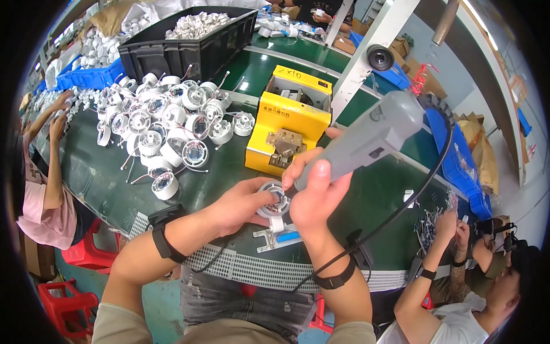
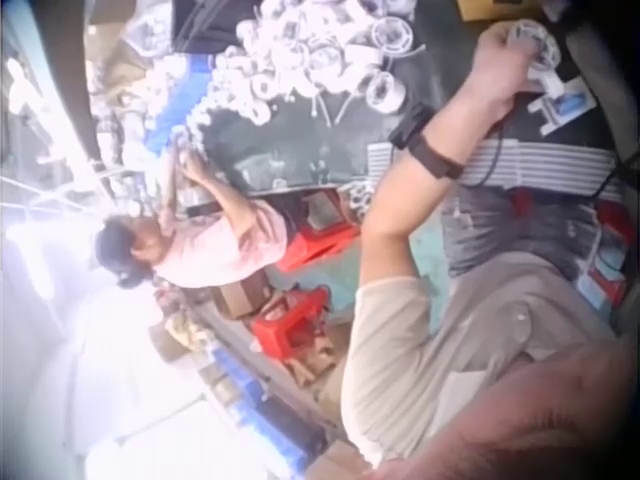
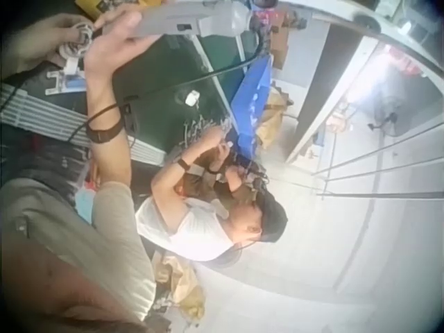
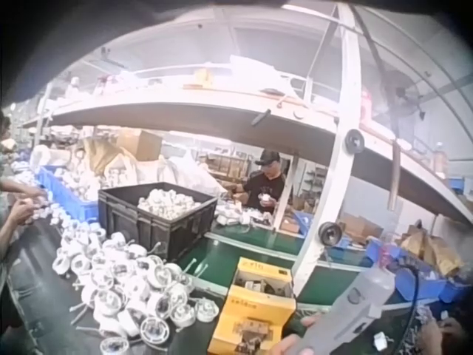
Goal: The person assembles electronic components by inserting a circuit board with wires into a white plastic housing and securing it with a power screwdriver. They repeat this process for multiple units, placing each completed assembly on the green workbench.
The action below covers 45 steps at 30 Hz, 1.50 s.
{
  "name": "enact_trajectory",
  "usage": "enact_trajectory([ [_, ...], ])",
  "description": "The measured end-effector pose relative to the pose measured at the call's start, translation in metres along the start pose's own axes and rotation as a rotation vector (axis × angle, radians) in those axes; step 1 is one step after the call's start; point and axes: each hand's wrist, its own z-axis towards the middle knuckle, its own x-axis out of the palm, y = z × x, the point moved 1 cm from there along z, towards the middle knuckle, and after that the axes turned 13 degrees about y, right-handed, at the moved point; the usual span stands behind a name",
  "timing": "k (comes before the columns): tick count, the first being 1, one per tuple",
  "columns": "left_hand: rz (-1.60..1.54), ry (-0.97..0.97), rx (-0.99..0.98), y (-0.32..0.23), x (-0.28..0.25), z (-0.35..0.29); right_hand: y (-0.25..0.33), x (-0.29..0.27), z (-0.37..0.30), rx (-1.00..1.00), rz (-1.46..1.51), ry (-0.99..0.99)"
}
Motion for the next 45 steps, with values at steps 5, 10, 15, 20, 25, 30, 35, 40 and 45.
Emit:
enact_trajectory([
  [5, 0.025, -0.024, -0.006, 0.002, -0.002, 0.006, -0.006, -0.005, 0.001, -0.023, 0.000, 0.062],
  [10, 0.062, -0.083, 0.021, 0.006, -0.008, 0.000, -0.009, 0.004, -0.005, -0.044, 0.086, 0.086],
  [15, 0.220, -0.047, 0.087, -0.008, -0.003, -0.016, 0.007, -0.015, -0.017, -0.051, 0.187, -0.088],
  [20, 0.171, -0.212, 0.235, -0.038, -0.020, -0.117, 0.021, -0.028, -0.016, -0.068, 0.171, -0.122],
  [25, -0.017, -0.538, 0.595, -0.059, -0.083, -0.219, 0.004, -0.019, -0.015, 0.096, 0.169, -0.116],
  [30, -0.140, -0.853, 0.802, -0.081, -0.225, -0.284, -0.003, -0.011, -0.021, 0.071, -0.029, -0.066],
  [35, -0.269, -1.130, 1.009, -0.096, -0.329, -0.335, -0.014, -0.002, -0.021, 0.195, -0.119, 0.017],
  [40, -0.231, -1.274, 0.741, -0.096, -0.357, -0.291, -0.011, -0.021, -0.022, 0.211, -0.178, 0.022],
  [45, 1.568, -1.784, 0.241, -0.061, -0.503, -0.493, -0.009, -0.025, -0.014, 0.120, -0.401, 0.144],
])
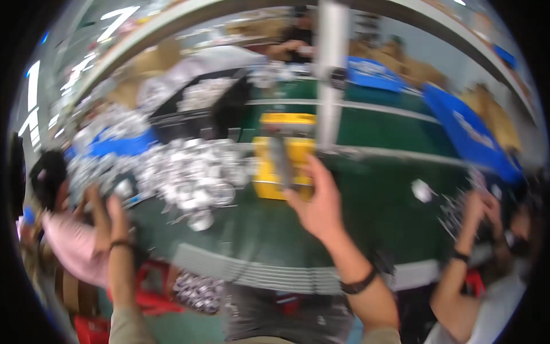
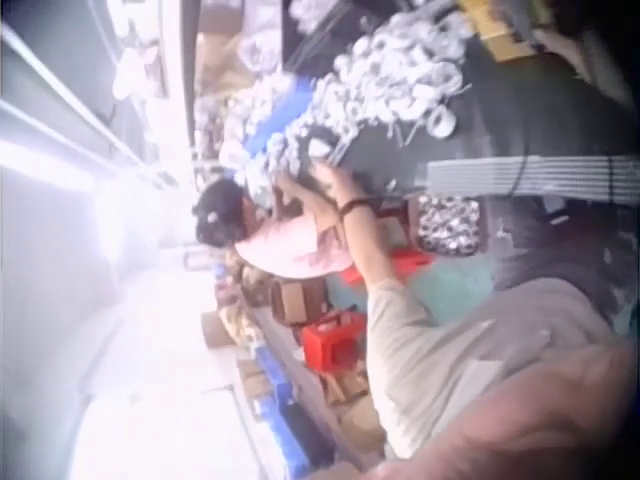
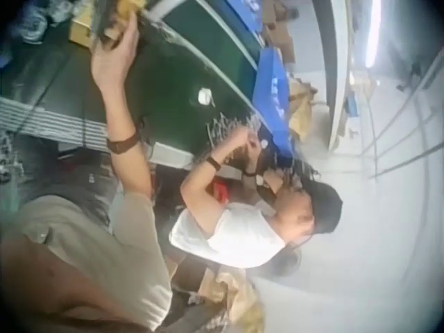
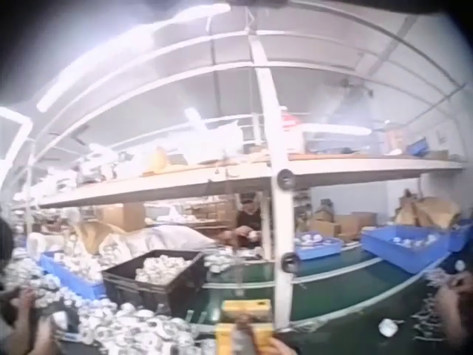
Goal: The person assembles electronic components by inserting a circuit board with wires into a white plastic housing and securing it with a power screwdriver. They repeat this process for multiple units, placing each completed assembly on the green workbench.
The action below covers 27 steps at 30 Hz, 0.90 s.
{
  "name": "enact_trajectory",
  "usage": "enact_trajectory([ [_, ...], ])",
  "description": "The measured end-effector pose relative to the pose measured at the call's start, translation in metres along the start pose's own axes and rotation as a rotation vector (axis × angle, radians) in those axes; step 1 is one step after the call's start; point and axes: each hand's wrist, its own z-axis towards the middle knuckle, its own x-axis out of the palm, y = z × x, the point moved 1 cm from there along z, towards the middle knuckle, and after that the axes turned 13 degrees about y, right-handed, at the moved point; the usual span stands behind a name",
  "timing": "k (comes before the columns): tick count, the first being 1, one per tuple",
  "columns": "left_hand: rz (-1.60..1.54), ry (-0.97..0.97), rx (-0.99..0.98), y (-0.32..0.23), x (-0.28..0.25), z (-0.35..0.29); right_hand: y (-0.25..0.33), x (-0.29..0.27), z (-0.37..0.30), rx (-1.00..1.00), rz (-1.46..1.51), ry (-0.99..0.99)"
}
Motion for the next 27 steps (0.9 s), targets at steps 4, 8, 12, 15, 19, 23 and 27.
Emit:
enact_trajectory([
  [4, -0.727, -0.058, -0.074, -0.251, 0.009, -0.101, -0.011, -0.094, -0.029, 0.077, -0.439, -0.341],
  [8, -0.796, 0.154, 0.323, -0.367, -0.051, -0.194, -0.067, -0.203, -0.064, 0.278, -1.067, -0.564],
  [12, -0.768, 0.509, 0.840, -0.495, -0.097, -0.231, -0.106, -0.244, -0.089, 0.732, -1.122, -0.360],
  [15, -0.858, 0.780, 1.017, -0.562, -0.107, -0.233, -0.097, -0.225, -0.094, 0.500, -1.272, -0.309],
  [19, -1.023, 1.302, 0.904, -0.618, -0.099, -0.243, -0.080, -0.175, -0.080, 0.242, -1.199, -0.136],
  [23, -1.395, 1.732, 0.450, -0.654, -0.056, -0.257, -0.039, -0.121, -0.070, 0.004, -0.944, -0.171],
  [27, -1.792, 1.755, 0.126, -0.676, -0.054, -0.268, 0.020, -0.062, -0.059, -0.300, -0.706, -0.159],
])
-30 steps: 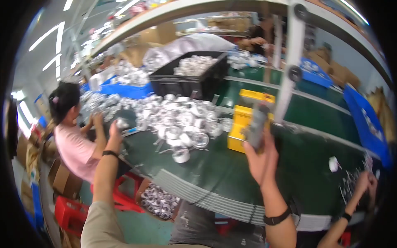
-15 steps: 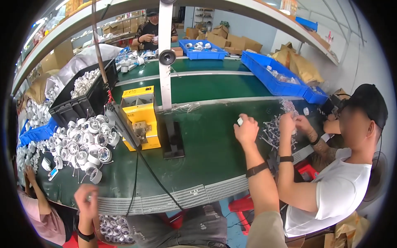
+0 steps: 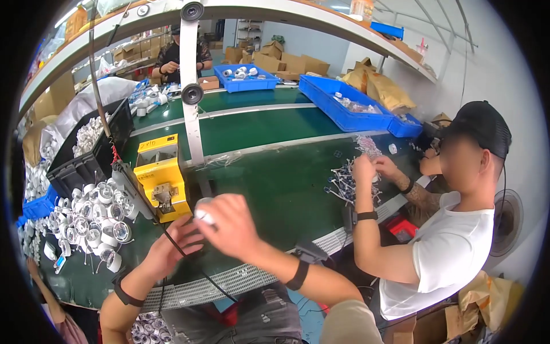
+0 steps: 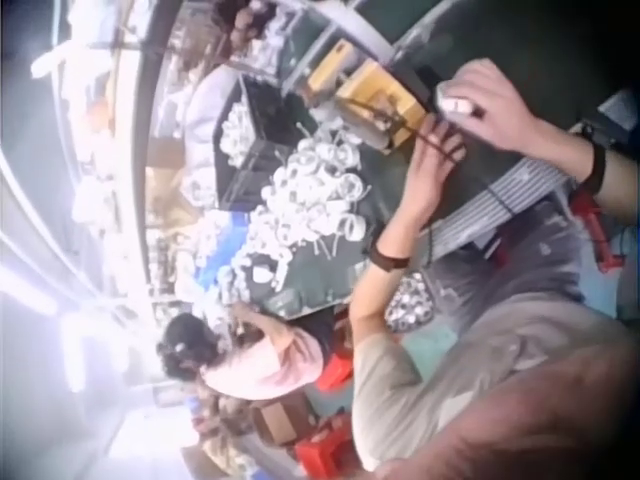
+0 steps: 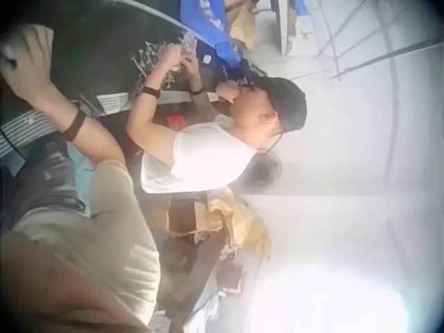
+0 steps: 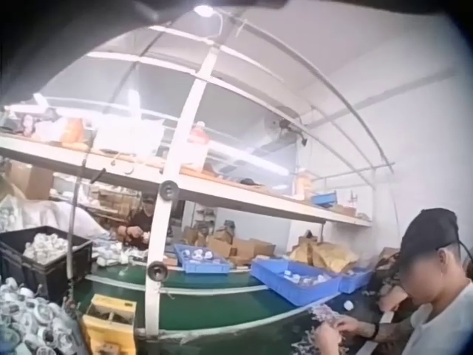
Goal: The person assembles electronic components by inserting a circuit board with wires into a white plastic housing and securing it with a power screwdriver. They repeat this process for multiple units, placing each completed assembly on the green workbench.
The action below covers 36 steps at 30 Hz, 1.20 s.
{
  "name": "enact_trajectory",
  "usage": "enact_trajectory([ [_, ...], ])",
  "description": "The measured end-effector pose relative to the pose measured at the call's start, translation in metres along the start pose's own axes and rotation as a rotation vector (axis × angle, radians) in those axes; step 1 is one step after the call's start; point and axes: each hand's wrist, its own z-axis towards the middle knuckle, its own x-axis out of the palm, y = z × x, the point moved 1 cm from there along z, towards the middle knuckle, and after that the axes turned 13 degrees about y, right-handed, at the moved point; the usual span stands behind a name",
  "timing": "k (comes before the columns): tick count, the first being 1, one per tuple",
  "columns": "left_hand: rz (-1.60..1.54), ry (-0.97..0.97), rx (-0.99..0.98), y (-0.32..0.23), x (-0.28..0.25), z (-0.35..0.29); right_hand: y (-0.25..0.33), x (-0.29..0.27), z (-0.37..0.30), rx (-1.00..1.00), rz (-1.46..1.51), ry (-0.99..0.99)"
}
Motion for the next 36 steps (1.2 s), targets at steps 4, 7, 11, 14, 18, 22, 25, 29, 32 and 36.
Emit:
enact_trajectory([
  [4, -0.211, 0.098, 0.062, -0.001, -0.003, 0.001, 0.034, 0.021, 0.015, -0.109, 0.136, 0.043],
  [7, -0.212, 0.040, 0.115, -0.012, -0.012, -0.007, 0.041, 0.035, 0.030, -0.196, 0.089, 0.048],
  [11, -0.282, 0.166, 0.197, -0.015, -0.022, -0.003, 0.024, 0.016, 0.036, -0.158, 0.192, 0.164],
  [14, -0.308, 0.163, 0.228, -0.015, -0.022, -0.002, 0.000, 0.014, 0.031, -0.025, 0.377, 0.260],
  [18, -0.320, 0.134, 0.231, -0.014, -0.030, -0.009, -0.006, 0.024, 0.022, 0.031, 0.605, 0.319],
  [22, -0.279, 0.119, 0.243, -0.013, -0.029, -0.009, -0.002, 0.016, 0.022, 0.025, 0.505, 0.276],
  [25, -0.209, 0.083, 0.200, -0.016, -0.023, -0.009, -0.006, 0.010, 0.024, -0.042, 0.601, 0.347],
  [29, -0.134, 0.053, 0.082, -0.009, -0.024, -0.008, 0.004, 0.014, 0.020, 0.214, 0.820, 0.494],
  [32, -0.084, 0.086, 0.051, -0.014, -0.024, -0.008, 0.007, 0.018, 0.011, 0.367, 0.890, 0.442],
  [36, -0.120, 0.072, 0.061, -0.016, -0.024, -0.008, 0.011, 0.019, 0.016, 0.285, 0.857, 0.388],
])
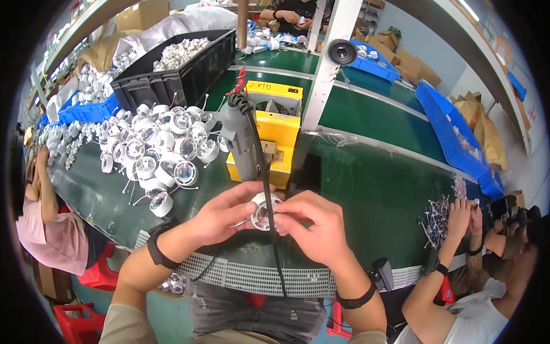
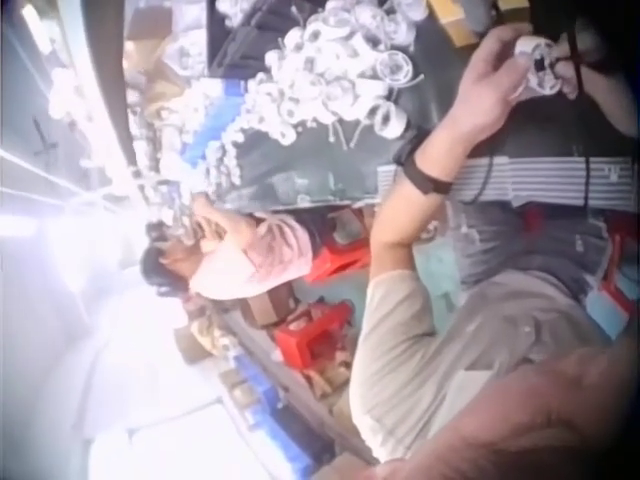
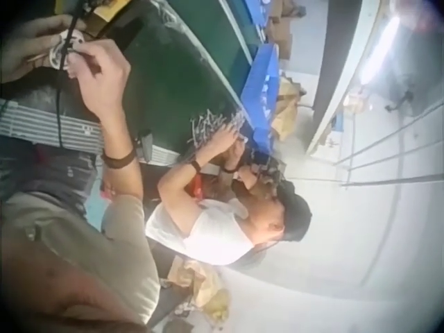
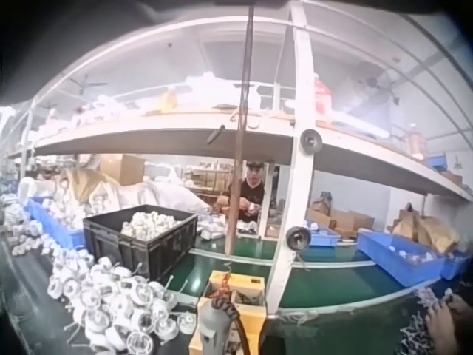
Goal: The person assembles electronic components by inserting a circuit board with wires into a white plastic housing and securing it with a power screwdriver. They repeat this process for multiple units, placing each completed assembly on the green workbench.
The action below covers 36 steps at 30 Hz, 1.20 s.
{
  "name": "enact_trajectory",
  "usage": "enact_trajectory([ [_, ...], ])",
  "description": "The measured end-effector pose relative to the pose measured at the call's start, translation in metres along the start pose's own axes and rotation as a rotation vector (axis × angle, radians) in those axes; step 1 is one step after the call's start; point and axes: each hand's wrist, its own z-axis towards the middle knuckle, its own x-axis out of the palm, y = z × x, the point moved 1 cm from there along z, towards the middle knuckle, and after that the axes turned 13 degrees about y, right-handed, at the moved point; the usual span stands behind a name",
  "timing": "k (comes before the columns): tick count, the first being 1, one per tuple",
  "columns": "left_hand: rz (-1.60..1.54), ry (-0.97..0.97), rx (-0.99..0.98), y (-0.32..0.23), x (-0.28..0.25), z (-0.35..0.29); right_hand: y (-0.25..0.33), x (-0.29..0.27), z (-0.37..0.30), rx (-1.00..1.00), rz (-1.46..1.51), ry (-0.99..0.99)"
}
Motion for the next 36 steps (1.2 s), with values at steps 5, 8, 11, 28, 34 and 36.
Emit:
enact_trajectory([
  [5, 0.030, 0.010, -0.042, 0.001, 0.003, 0.000, -0.004, 0.000, -0.003, 0.034, -0.159, 0.034],
  [8, 0.055, 0.026, -0.058, 0.000, 0.000, 0.000, -0.002, 0.001, 0.001, -0.169, -0.379, 0.002],
  [11, 0.020, 0.050, -0.089, 0.001, -0.001, 0.000, -0.007, 0.002, 0.000, -0.162, -0.403, -0.016],
  [28, 0.370, -0.026, -0.115, 0.018, -0.002, 0.003, -0.024, 0.007, 0.011, 0.116, -0.174, -0.118],
  [34, 0.302, -0.188, -0.170, 0.024, -0.011, 0.004, -0.007, 0.035, 0.069, 0.189, -0.208, -0.033],
  [36, 0.305, -0.232, -0.215, 0.025, -0.014, 0.004, -0.015, 0.043, 0.078, 0.137, -0.181, -0.049],
])
